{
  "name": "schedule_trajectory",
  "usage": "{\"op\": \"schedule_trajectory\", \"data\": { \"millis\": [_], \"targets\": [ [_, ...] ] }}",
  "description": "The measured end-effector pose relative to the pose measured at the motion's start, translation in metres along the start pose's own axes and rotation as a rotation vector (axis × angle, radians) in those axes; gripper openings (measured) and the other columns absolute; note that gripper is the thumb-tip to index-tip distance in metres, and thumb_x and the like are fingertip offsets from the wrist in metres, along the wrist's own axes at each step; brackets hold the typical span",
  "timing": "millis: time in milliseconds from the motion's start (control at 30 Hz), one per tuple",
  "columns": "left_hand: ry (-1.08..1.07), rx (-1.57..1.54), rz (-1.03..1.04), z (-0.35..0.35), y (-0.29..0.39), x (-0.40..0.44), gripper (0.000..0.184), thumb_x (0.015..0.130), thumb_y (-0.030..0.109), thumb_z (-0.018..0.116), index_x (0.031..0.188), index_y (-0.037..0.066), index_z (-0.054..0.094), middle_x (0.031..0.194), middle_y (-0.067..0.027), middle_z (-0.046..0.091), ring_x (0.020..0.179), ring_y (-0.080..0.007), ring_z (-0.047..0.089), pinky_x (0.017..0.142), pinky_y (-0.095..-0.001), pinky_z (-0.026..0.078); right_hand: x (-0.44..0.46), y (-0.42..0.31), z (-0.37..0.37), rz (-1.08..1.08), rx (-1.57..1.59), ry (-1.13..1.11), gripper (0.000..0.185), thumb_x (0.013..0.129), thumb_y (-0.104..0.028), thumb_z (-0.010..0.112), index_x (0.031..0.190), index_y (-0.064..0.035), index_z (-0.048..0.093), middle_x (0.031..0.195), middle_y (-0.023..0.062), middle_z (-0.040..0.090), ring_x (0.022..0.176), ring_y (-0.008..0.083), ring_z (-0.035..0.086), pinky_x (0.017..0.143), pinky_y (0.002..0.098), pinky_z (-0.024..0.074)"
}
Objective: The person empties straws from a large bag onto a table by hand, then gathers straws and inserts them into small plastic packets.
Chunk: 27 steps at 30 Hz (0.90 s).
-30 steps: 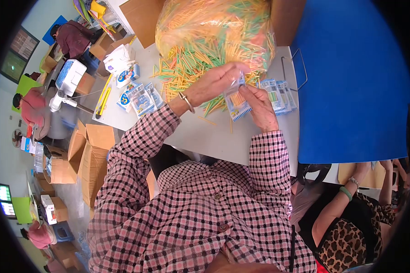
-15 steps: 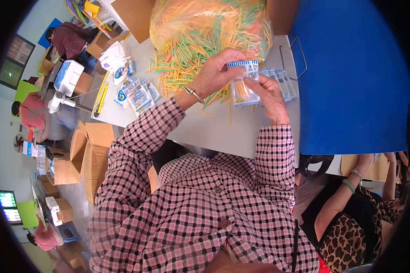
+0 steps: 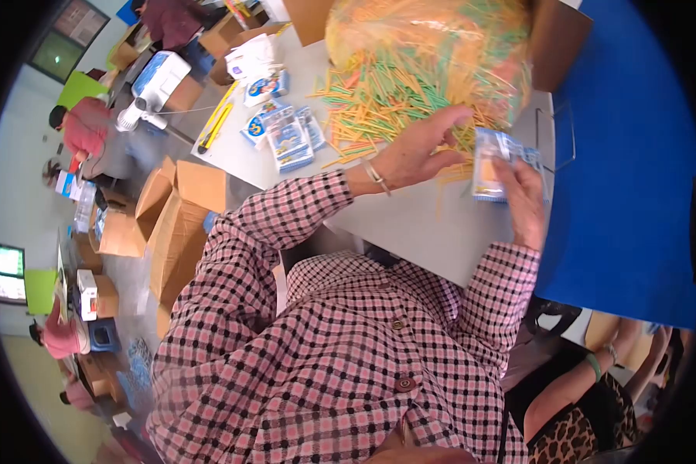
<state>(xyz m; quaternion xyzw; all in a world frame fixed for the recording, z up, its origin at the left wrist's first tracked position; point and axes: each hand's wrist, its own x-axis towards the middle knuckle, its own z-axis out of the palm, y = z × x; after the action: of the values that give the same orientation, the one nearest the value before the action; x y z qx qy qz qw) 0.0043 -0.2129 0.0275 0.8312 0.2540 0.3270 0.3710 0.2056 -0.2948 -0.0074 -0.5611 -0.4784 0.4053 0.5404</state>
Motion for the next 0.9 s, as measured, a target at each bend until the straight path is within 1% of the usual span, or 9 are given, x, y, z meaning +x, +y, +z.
{"op": "schedule_trajectory", "data": {
  "millis": [33, 133, 233, 300, 367, 533, 667, 800, 900],
  "targets": [
    [0.052, 0.066, 0.075, -0.013, -0.004, -0.008, 0.041, 0.077, 0.013, 0.066, 0.114, 0.004, 0.050, 0.106, -0.0119, 0.057, 0.092, -0.0231, 0.058, 0.078, -0.0315, 0.047, 0.003, 0.005, -0.010, -0.006, 0.009, -0.015, 0.019, 0.086, -0.018, 0.058, 0.098, -0.0036, 0.064, 0.079, -0.0019, 0.061, 0.072, 0.0037, 0.053, 0.065, 0.0185, 0.0409],
    [0.120, 0.404, 0.220, -0.070, -0.030, -0.035, 0.036, 0.075, 0.015, 0.068, 0.108, 0.005, 0.056, 0.107, -0.0125, 0.057, 0.094, -0.0270, 0.056, 0.082, -0.0344, 0.045, 0.009, 0.014, -0.029, 0.076, -0.475, 0.044, 0.021, 0.083, -0.020, 0.060, 0.097, -0.0045, 0.064, 0.082, 0.0011, 0.061, 0.077, 0.0098, 0.055, 0.069, 0.0227, 0.0422],
    [0.172, 0.703, -0.019, -0.134, -0.070, -0.072, 0.036, 0.072, 0.018, 0.070, 0.104, 0.007, 0.058, 0.107, -0.0113, 0.057, 0.100, -0.0277, 0.052, 0.086, -0.0369, 0.040, 0.005, 0.010, -0.027, -0.122, -1.101, 0.163, 0.028, 0.080, -0.022, 0.062, 0.101, -0.0040, 0.061, 0.096, 0.0079, 0.058, 0.093, 0.0207, 0.052, 0.078, 0.0322, 0.0413],
    [0.159, 0.799, -0.101, -0.163, -0.085, -0.090, 0.037, 0.071, 0.020, 0.071, 0.104, 0.007, 0.058, 0.107, -0.0108, 0.057, 0.101, -0.0274, 0.052, 0.087, -0.0375, 0.039, 0.004, 0.012, -0.020, -0.106, -1.142, 0.210, 0.030, 0.080, -0.023, 0.062, 0.103, -0.0035, 0.059, 0.102, 0.0095, 0.056, 0.098, 0.0235, 0.049, 0.080, 0.0354, 0.0401],
    [0.190, 1.178, -0.387, -0.176, -0.094, -0.102, 0.040, 0.071, 0.023, 0.070, 0.106, 0.008, 0.058, 0.109, -0.0105, 0.057, 0.096, -0.0277, 0.053, 0.085, -0.0392, 0.039, 0.004, 0.013, -0.014, -0.066, -1.234, 0.312, 0.035, 0.079, -0.023, 0.061, 0.106, -0.0026, 0.056, 0.114, 0.0126, 0.051, 0.107, 0.0290, 0.043, 0.084, 0.0420, 0.0376],
    [0.210, 1.135, -0.434, -0.185, -0.140, -0.116, 0.037, 0.069, 0.028, 0.070, 0.100, 0.010, 0.061, 0.097, -0.0110, 0.060, 0.089, -0.0290, 0.055, 0.075, -0.0373, 0.043, 0.004, 0.004, 0.000, -0.101, -1.256, 0.378, 0.038, 0.079, -0.023, 0.062, 0.111, -0.0037, 0.053, 0.116, 0.0127, 0.049, 0.109, 0.0293, 0.042, 0.084, 0.0447, 0.0372],
    [0.388, 1.011, -0.306, -0.187, -0.155, -0.116, 0.028, 0.071, 0.023, 0.069, 0.094, 0.008, 0.064, 0.088, -0.0112, 0.063, 0.084, -0.0266, 0.058, 0.070, -0.0363, 0.044, 0.005, -0.008, 0.020, -0.342, -1.214, 0.503, 0.035, 0.078, -0.020, 0.064, 0.106, -0.0024, 0.056, 0.112, 0.0131, 0.053, 0.105, 0.0294, 0.046, 0.084, 0.0426, 0.0373],
    [0.513, 0.697, -0.250, -0.181, -0.105, -0.095, 0.021, 0.076, 0.019, 0.066, 0.090, 0.003, 0.064, 0.084, -0.0082, 0.065, 0.077, -0.0204, 0.059, 0.069, -0.0294, 0.045, 0.010, -0.011, 0.064, -0.649, -0.617, 0.268, 0.029, 0.076, -0.013, 0.067, 0.098, 0.0023, 0.058, 0.097, 0.0131, 0.059, 0.092, 0.0286, 0.053, 0.085, 0.0350, 0.0397],
    [0.316, 0.423, -0.286, -0.159, -0.062, -0.071, 0.018, 0.082, 0.016, 0.061, 0.090, 0.000, 0.063, 0.077, -0.0052, 0.065, 0.070, -0.0119, 0.058, 0.064, -0.0246, 0.045, 0.012, -0.017, 0.110, -0.597, -0.361, 0.094, 0.027, 0.075, -0.012, 0.069, 0.096, 0.0026, 0.059, 0.095, 0.0109, 0.059, 0.092, 0.0228, 0.054, 0.082, 0.0316, 0.0424]
  ]
}}
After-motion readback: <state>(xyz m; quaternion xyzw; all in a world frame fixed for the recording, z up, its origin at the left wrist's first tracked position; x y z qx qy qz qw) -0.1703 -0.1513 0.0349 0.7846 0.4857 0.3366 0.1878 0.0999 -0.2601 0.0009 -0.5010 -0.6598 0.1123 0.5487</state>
